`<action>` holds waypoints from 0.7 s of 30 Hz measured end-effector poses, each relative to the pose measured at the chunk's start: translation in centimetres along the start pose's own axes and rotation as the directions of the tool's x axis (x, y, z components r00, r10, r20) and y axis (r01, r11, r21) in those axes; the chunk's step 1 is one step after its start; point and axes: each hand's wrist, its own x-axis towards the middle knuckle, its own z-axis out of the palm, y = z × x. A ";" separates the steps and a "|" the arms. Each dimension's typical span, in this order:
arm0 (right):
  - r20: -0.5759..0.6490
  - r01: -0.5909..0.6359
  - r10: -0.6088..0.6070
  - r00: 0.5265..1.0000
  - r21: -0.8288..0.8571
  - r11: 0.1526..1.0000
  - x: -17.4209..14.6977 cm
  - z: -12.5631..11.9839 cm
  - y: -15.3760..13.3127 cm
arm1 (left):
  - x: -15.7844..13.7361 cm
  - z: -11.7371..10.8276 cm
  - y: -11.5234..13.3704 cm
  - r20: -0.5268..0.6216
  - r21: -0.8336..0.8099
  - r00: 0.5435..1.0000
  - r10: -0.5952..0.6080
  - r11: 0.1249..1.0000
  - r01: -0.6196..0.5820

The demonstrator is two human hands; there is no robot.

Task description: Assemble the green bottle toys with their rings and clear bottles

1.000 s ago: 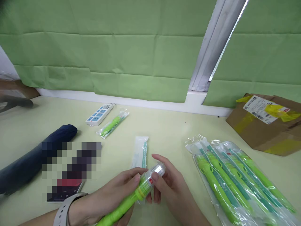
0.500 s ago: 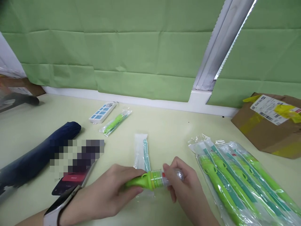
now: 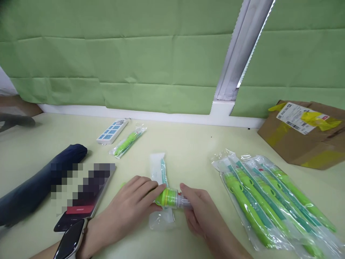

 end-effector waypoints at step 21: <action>0.087 0.127 -0.108 0.990 -0.246 0.961 -0.4 0.1 0.7 | -0.3 -0.2 0.1 0.146 0.104 0.989 -0.005 0.995 -0.011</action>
